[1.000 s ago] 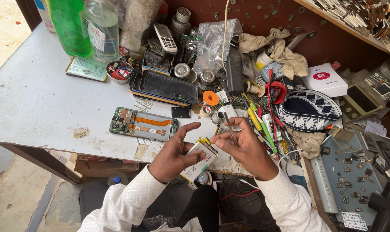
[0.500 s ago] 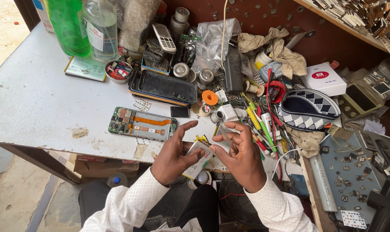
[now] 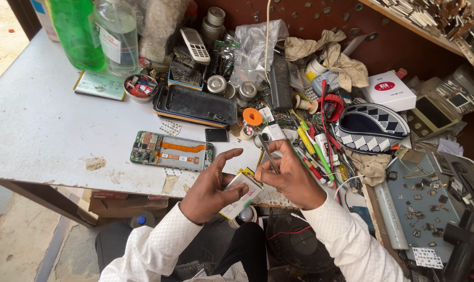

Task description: The person removes the back cover of a smartphone and uses a metal tool to peel off the protective film from a new battery. They handle the battery and phone components on a cluttered workbench.

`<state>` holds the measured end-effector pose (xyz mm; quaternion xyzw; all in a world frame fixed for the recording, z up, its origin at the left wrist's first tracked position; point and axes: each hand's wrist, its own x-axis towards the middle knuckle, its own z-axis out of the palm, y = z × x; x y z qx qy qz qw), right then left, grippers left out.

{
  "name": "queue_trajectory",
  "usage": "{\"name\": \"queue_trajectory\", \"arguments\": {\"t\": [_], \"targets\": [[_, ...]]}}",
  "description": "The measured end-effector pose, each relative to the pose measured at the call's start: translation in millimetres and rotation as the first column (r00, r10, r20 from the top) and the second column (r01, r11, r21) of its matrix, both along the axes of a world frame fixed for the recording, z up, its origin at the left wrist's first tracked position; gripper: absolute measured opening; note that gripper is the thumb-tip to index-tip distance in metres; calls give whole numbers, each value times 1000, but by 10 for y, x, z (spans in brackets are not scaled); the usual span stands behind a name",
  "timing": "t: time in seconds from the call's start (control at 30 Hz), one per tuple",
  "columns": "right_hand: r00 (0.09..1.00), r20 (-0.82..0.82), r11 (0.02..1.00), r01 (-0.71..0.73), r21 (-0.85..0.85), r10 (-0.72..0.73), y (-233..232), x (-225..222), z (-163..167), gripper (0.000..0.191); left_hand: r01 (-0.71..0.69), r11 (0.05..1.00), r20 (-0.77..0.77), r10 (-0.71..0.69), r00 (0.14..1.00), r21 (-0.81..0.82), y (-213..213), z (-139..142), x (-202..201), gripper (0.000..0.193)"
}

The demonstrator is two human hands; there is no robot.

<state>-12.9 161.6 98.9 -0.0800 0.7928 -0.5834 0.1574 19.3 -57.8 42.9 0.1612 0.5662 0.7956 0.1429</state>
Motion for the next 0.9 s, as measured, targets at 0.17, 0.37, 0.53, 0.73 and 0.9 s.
{"name": "queue_trajectory", "arguments": {"t": [0.17, 0.37, 0.53, 0.73, 0.9], "targets": [[969, 247, 992, 21, -126, 11, 74, -70, 3, 58, 50, 997, 24, -51, 998, 59, -20, -29, -36, 79], [925, 378, 968, 60, -244, 38, 130, -128, -85, 56, 84, 991, 55, -90, 994, 103, -25, -30, -40, 80], [952, 298, 969, 9, -245, 67, 108, -95, -88, 57, 77, 991, 51, -83, 995, 106, -27, -27, -37, 80], [971, -206, 992, -118, 41, 124, 53, 78, 107, 63, -1, 999, 28, -1, 1000, 46, 7, -20, -22, 79], [896, -444, 938, 130, 321, 28, -91, 247, 185, 64, -52, 996, 31, 54, 998, -71, 30, 2, -6, 77]]}}
